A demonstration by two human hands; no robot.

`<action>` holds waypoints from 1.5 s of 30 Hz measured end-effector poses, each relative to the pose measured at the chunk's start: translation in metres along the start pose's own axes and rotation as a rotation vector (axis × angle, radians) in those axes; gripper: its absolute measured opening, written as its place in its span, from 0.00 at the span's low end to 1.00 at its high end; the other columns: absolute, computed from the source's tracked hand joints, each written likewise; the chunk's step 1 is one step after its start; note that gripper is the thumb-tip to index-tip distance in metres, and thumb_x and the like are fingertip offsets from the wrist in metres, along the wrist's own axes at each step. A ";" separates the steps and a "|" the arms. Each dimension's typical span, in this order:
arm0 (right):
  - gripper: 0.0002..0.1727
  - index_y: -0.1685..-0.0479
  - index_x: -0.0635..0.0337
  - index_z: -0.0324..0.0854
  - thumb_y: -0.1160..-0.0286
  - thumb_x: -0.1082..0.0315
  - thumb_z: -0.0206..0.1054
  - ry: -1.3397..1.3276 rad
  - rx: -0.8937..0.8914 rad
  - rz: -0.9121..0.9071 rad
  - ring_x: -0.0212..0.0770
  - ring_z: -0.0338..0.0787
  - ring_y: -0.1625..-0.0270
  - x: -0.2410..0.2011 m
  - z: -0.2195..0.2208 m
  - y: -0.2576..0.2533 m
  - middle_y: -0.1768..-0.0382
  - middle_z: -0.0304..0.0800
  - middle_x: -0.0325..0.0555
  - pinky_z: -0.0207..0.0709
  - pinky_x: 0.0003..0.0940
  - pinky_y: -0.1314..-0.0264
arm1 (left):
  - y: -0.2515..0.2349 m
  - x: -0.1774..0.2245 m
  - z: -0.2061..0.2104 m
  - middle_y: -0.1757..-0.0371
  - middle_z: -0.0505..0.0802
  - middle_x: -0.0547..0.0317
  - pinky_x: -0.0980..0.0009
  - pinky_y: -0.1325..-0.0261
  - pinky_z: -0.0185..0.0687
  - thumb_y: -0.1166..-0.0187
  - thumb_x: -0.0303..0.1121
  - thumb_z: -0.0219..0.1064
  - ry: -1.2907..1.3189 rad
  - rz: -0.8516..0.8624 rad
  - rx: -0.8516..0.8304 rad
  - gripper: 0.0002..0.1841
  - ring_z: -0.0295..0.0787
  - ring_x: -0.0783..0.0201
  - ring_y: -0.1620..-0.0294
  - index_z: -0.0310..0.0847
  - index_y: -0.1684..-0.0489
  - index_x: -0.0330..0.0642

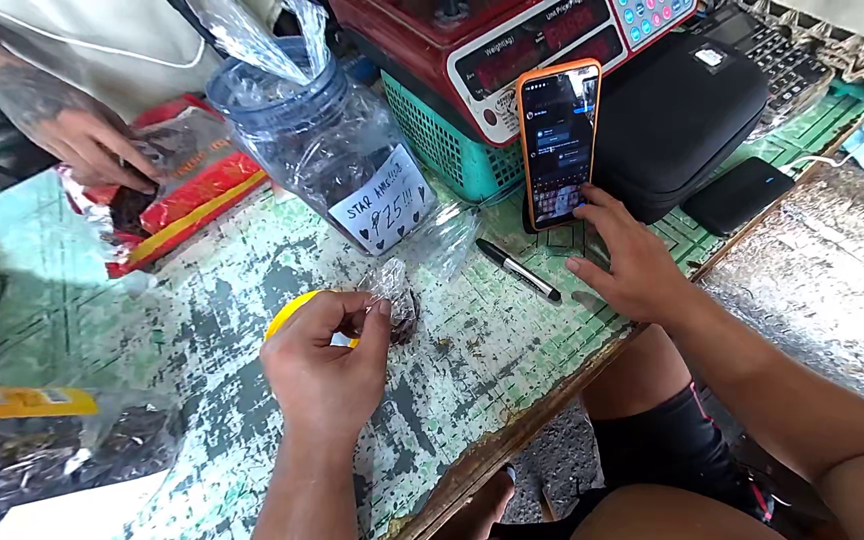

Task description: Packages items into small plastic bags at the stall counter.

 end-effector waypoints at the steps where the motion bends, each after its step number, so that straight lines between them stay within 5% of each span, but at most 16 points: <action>1: 0.36 0.18 0.53 0.71 0.16 0.38 0.55 0.009 -0.009 -0.004 0.48 0.76 0.19 0.000 0.001 0.000 0.07 0.54 0.45 0.75 0.58 0.27 | 0.000 0.000 0.000 0.67 0.88 0.61 0.73 0.61 0.80 0.18 0.41 0.64 0.001 -0.002 0.001 0.13 0.83 0.74 0.67 0.86 0.62 0.39; 4: 0.37 0.16 0.51 0.69 0.16 0.36 0.52 0.029 -0.033 -0.011 0.49 0.72 0.15 0.000 0.002 -0.001 0.06 0.53 0.44 0.71 0.62 0.25 | 0.000 0.000 0.001 0.68 0.87 0.63 0.74 0.62 0.79 0.18 0.41 0.64 0.002 -0.006 0.003 0.13 0.83 0.75 0.68 0.86 0.62 0.39; 21: 0.35 0.20 0.53 0.72 0.17 0.40 0.60 -0.064 -0.041 -0.071 0.44 0.86 0.33 -0.015 0.003 -0.011 0.08 0.56 0.47 0.85 0.45 0.39 | 0.001 -0.002 -0.002 0.69 0.87 0.65 0.74 0.62 0.79 0.19 0.41 0.65 -0.005 -0.021 0.011 0.12 0.82 0.76 0.68 0.86 0.63 0.41; 28: 0.32 0.20 0.54 0.73 0.16 0.44 0.59 -0.064 -0.037 -0.072 0.45 0.85 0.30 -0.014 0.002 -0.003 0.09 0.58 0.47 0.83 0.46 0.34 | -0.001 -0.001 -0.003 0.69 0.87 0.64 0.75 0.62 0.79 0.19 0.40 0.65 -0.004 -0.008 0.009 0.12 0.82 0.76 0.68 0.86 0.63 0.41; 35: 0.32 0.20 0.53 0.73 0.17 0.44 0.61 -0.067 -0.037 -0.057 0.43 0.87 0.36 -0.016 -0.001 -0.008 0.09 0.58 0.47 0.86 0.44 0.42 | -0.001 0.000 -0.002 0.69 0.87 0.64 0.75 0.63 0.78 0.19 0.40 0.65 -0.013 -0.005 0.012 0.12 0.82 0.76 0.68 0.86 0.63 0.41; 45: 0.32 0.22 0.55 0.75 0.17 0.43 0.60 -0.033 -0.048 -0.067 0.45 0.85 0.30 -0.016 0.001 -0.006 0.10 0.61 0.48 0.84 0.45 0.33 | -0.001 -0.001 -0.003 0.70 0.87 0.66 0.76 0.64 0.78 0.20 0.40 0.65 -0.013 -0.002 0.025 0.12 0.82 0.77 0.69 0.87 0.65 0.42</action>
Point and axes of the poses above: each hand's wrist, its own y-axis away from the middle knuckle, its own z-axis out of the palm, x = y × z, the point moved 4 cm from there along -y, towards the middle knuckle
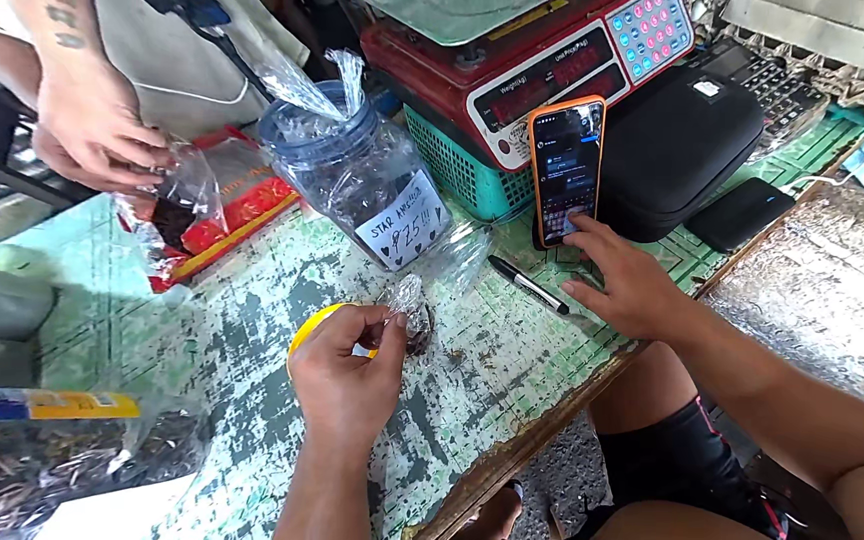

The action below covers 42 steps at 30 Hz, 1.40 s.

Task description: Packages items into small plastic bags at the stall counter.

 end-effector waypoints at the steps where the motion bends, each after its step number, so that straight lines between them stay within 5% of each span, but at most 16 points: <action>1: 0.32 0.22 0.55 0.75 0.17 0.43 0.60 0.007 -0.001 0.009 0.45 0.85 0.29 0.001 0.000 0.001 0.10 0.62 0.48 0.83 0.46 0.32 | 0.000 0.000 0.000 0.69 0.87 0.65 0.75 0.63 0.78 0.20 0.40 0.65 0.003 0.002 -0.003 0.12 0.82 0.76 0.68 0.87 0.65 0.42; 8: 0.36 0.22 0.55 0.75 0.16 0.38 0.55 0.097 -0.042 0.046 0.52 0.74 0.17 0.012 -0.002 0.012 0.12 0.66 0.46 0.68 0.60 0.20 | 0.000 0.000 0.001 0.69 0.87 0.65 0.75 0.63 0.78 0.20 0.40 0.64 -0.006 -0.005 -0.013 0.12 0.82 0.77 0.68 0.87 0.63 0.41; 42: 0.37 0.19 0.53 0.73 0.17 0.36 0.56 0.116 -0.018 0.078 0.53 0.74 0.19 0.014 0.002 0.011 0.11 0.64 0.44 0.69 0.62 0.25 | 0.001 -0.001 0.002 0.69 0.87 0.65 0.76 0.63 0.78 0.19 0.41 0.64 -0.016 -0.021 -0.024 0.13 0.82 0.77 0.68 0.87 0.63 0.41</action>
Point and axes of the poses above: each hand's wrist, its own y-axis away from the middle knuckle, its own z-axis out of the palm, x = y × z, the point moved 4 cm from there along -y, towards the middle knuckle
